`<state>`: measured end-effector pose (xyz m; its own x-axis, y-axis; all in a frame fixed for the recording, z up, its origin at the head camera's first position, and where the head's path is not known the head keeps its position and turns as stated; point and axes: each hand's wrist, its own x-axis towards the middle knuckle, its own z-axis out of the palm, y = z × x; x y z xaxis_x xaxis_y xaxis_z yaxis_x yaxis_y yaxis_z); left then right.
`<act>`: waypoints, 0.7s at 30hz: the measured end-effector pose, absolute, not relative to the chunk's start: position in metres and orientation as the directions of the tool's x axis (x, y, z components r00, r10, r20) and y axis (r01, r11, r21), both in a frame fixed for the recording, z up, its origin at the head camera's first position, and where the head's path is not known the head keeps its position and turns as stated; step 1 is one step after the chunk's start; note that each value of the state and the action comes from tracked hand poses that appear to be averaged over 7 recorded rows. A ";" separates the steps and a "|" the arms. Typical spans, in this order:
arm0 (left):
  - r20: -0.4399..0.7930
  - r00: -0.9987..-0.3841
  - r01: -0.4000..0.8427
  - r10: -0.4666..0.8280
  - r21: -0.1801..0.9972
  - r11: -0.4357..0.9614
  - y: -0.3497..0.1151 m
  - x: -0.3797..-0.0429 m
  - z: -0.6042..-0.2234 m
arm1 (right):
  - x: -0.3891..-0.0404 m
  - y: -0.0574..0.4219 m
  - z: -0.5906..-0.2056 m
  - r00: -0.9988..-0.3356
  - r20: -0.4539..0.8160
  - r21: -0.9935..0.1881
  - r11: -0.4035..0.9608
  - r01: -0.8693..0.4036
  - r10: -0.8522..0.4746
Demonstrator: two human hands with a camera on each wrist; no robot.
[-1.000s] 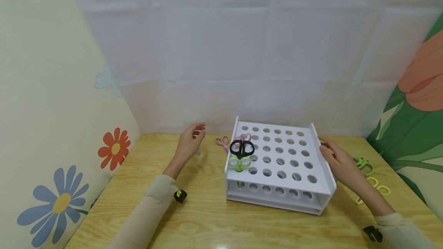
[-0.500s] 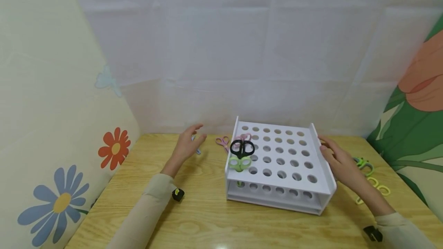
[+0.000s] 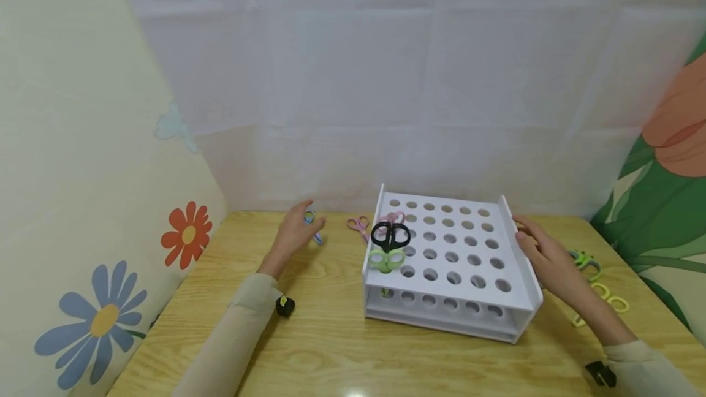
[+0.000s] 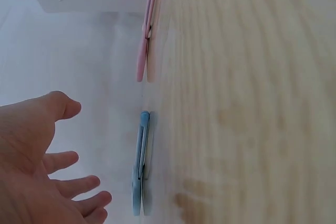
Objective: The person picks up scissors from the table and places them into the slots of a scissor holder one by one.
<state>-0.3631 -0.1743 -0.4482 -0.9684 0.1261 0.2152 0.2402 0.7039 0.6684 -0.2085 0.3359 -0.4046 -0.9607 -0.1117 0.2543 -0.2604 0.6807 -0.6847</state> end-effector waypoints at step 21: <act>0.030 -0.999 0.041 0.028 0.591 0.806 -0.201 -0.369 -0.452 | -0.208 0.337 -0.405 -0.962 0.252 -0.688 0.678 -0.257 -0.109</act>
